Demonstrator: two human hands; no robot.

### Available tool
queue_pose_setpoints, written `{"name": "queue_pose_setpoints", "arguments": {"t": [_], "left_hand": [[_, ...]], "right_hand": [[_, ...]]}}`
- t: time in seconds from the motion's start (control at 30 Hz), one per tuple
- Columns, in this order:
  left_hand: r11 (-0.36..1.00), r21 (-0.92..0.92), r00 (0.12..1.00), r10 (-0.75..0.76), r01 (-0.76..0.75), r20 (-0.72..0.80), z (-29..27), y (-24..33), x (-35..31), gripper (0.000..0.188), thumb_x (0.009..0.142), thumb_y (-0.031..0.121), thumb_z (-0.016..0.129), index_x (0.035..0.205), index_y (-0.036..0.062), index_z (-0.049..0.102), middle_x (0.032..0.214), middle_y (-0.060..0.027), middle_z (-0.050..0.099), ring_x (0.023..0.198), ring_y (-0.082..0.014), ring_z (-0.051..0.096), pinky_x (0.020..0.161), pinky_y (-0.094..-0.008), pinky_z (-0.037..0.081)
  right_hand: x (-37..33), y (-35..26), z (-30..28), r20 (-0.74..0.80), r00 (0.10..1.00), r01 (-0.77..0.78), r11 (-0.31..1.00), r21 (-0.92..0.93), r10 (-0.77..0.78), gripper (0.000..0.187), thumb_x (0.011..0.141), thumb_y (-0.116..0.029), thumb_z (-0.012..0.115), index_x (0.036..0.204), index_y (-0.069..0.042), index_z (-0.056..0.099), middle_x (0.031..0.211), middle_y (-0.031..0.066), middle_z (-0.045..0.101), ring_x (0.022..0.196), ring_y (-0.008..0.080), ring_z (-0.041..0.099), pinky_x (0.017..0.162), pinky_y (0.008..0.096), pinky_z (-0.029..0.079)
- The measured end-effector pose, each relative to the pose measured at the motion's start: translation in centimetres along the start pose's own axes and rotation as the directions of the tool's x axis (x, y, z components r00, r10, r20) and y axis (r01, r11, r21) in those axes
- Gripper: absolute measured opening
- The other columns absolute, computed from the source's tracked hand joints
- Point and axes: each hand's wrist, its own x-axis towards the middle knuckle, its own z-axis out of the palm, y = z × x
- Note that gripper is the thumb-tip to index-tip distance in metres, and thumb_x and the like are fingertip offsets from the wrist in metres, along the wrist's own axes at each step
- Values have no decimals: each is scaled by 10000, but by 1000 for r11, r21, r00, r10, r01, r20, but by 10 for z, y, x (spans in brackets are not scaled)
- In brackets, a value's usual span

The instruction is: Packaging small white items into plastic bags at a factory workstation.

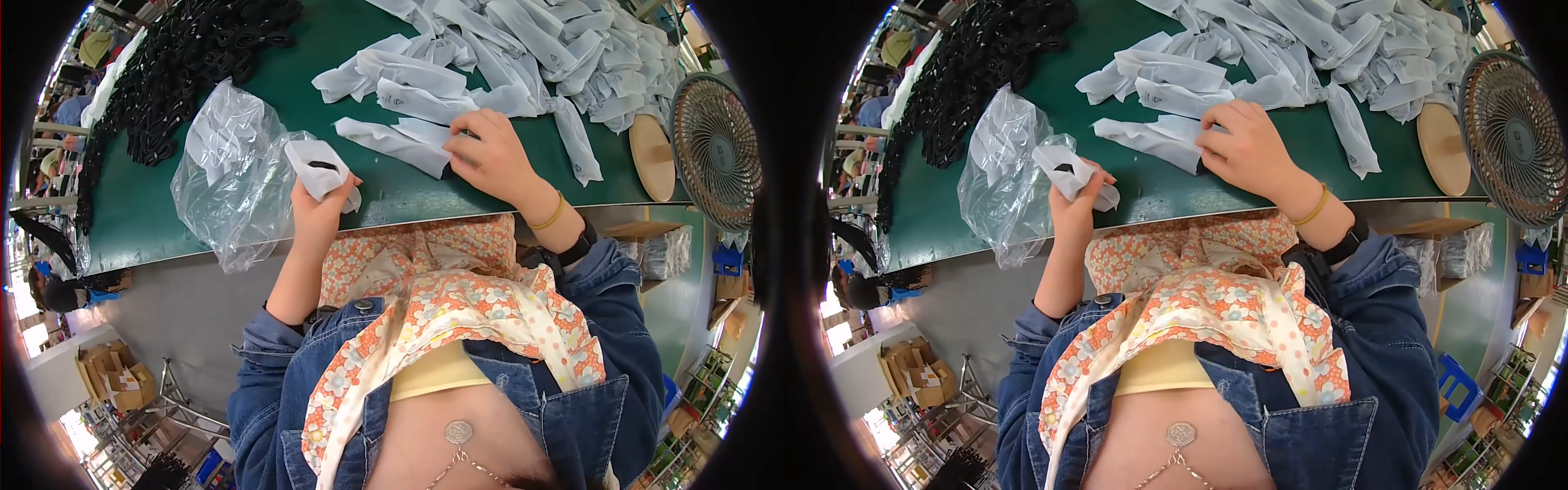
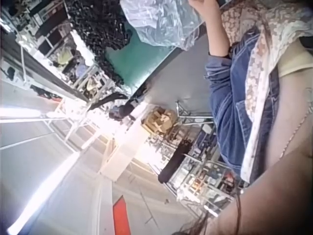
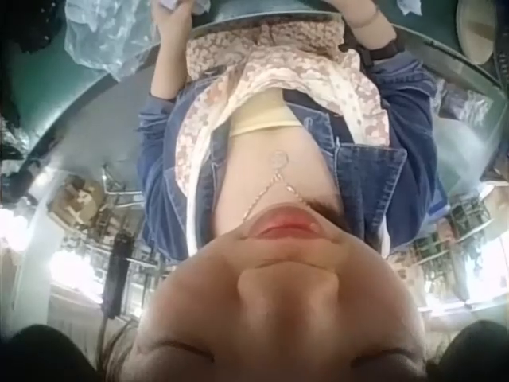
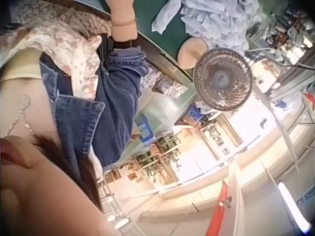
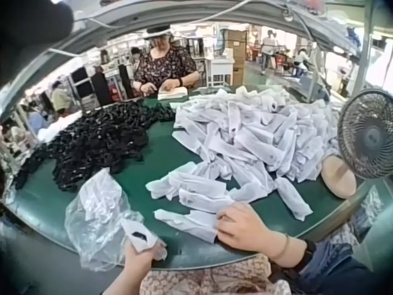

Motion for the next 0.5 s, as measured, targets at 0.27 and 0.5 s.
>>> {"name": "queue_pose_setpoints", "arguments": {"t": [0.27, 0.5], "left_hand": [[998, -58, 1000, 6, -5, 13, -9, 2, -2, 244, 833, 38, 603, 1046, 8, 488, 880, -77, 576, 804, -174, 591, 740, -314, 463], [972, 205, 992, -126, 119, 20, 0, 18, 9, 384, 840, 101, 581, 1172, -27, 439, 1028, -136, 573, 907, -224, 593, 773, -340, 479]], "right_hand": [[63, -45, -48, 77, 950, -306, 847, 434, 303, 87, 776, -61, 616, 857, -31, 602, 876, 92, 621, 788, 253, 584, 732, 355, 463], [93, -31, 26, 313, 763, -639, 732, 235, 566, 353, 831, -267, 617, 975, 50, 558, 878, 204, 636, 828, 314, 636, 703, 375, 497]]}}
